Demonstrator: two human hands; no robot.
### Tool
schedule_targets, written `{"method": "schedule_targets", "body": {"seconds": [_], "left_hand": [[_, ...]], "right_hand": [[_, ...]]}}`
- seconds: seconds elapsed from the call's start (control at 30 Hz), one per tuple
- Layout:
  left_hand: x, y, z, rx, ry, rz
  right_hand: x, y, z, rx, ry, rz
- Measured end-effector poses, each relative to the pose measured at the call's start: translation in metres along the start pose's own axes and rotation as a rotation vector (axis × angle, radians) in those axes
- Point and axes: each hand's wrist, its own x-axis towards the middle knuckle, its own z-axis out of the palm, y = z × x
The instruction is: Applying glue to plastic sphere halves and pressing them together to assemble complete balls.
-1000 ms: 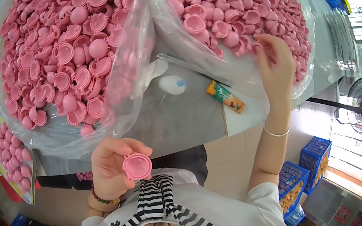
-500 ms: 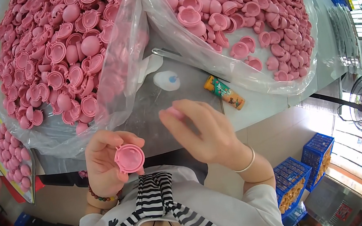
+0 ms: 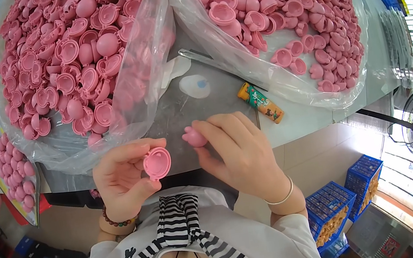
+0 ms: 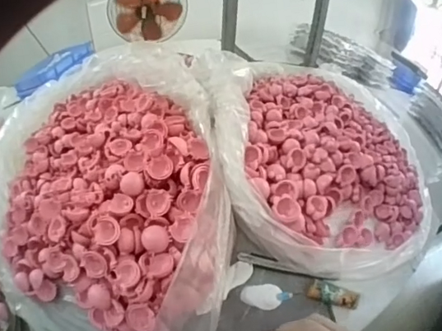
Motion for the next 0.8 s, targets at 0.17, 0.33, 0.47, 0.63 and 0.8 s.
{"method": "schedule_targets", "body": {"seconds": [0.17, 0.33, 0.47, 0.63, 0.8], "left_hand": [[0.000, -0.002, 0.002, 0.159, 0.058, -0.005], [-0.002, -0.004, 0.001, 0.298, 0.079, 0.035], [0.001, -0.006, 0.000, 0.386, 0.051, 0.088], [0.002, -0.006, 0.001, 0.299, 0.034, 0.000], [0.007, -0.001, -0.003, 0.360, -0.035, 0.038]], "right_hand": [[0.012, -0.008, -0.002, 0.405, 0.155, -0.148], [0.015, -0.010, 0.006, 0.425, 0.139, -0.197], [0.014, -0.008, 0.009, 0.412, 0.165, -0.233], [0.014, -0.003, 0.011, 0.378, 0.194, -0.294], [0.004, -0.008, 0.003, 0.239, 0.132, -0.267]]}}
